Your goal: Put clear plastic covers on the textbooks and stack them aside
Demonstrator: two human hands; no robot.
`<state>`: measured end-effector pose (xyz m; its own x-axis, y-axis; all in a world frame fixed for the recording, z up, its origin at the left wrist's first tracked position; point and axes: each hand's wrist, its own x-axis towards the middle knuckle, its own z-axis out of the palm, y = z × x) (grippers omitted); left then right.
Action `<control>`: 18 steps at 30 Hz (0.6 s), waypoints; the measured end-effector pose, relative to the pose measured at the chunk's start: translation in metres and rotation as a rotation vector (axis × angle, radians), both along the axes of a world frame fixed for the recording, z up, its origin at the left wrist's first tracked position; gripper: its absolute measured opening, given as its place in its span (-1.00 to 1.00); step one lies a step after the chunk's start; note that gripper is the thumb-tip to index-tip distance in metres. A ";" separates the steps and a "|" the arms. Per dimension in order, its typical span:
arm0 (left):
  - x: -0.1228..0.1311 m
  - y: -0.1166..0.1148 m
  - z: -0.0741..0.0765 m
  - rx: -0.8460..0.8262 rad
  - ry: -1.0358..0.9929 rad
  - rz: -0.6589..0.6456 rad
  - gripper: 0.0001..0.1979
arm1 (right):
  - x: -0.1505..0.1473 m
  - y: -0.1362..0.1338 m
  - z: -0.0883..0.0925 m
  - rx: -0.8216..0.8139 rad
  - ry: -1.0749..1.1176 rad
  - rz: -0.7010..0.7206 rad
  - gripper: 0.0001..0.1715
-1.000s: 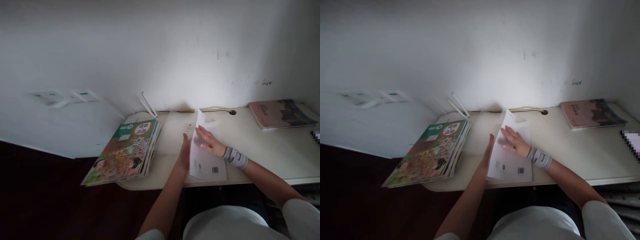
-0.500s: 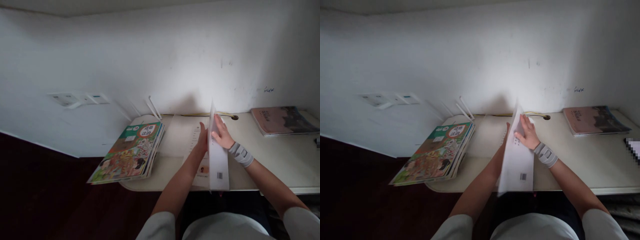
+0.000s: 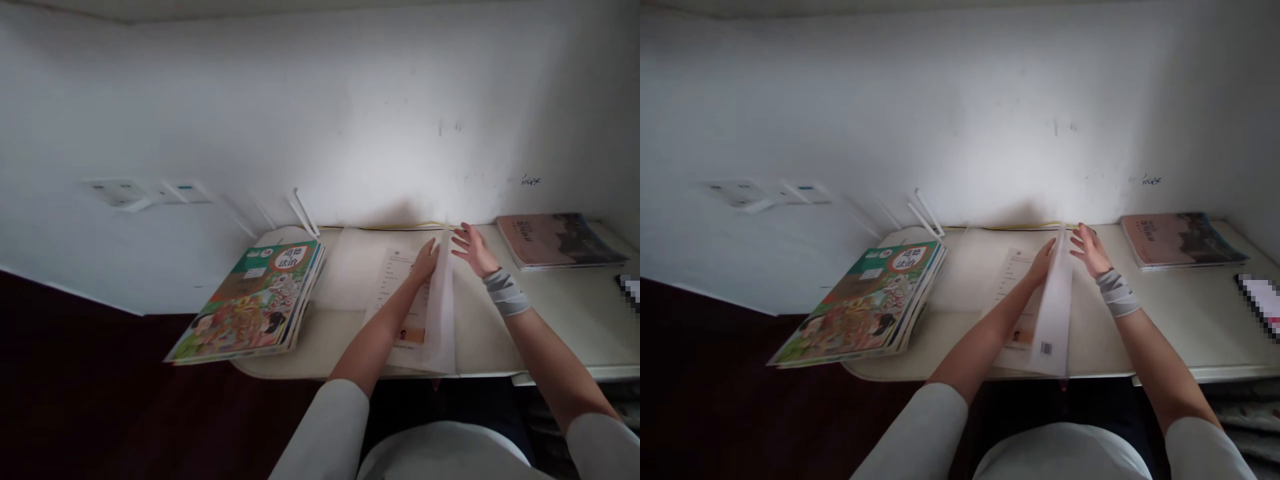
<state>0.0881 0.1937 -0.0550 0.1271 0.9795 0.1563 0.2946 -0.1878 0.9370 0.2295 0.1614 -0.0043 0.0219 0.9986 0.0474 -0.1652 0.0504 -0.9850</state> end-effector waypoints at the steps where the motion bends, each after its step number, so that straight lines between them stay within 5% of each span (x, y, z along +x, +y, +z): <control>1: 0.006 0.001 0.000 0.021 0.028 -0.021 -0.44 | 0.008 -0.005 0.008 0.011 0.003 0.024 -0.33; 5: 0.024 0.011 0.004 0.078 0.091 -0.073 -0.59 | 0.043 -0.023 0.023 0.012 -0.016 0.102 -0.56; 9: 0.022 0.029 0.003 0.085 0.104 -0.060 -0.82 | 0.072 -0.030 0.006 -0.050 0.043 0.017 -0.64; 18: 0.041 0.042 -0.017 0.037 -0.032 -0.043 -0.80 | 0.091 -0.025 -0.012 -0.073 0.162 -0.063 -0.63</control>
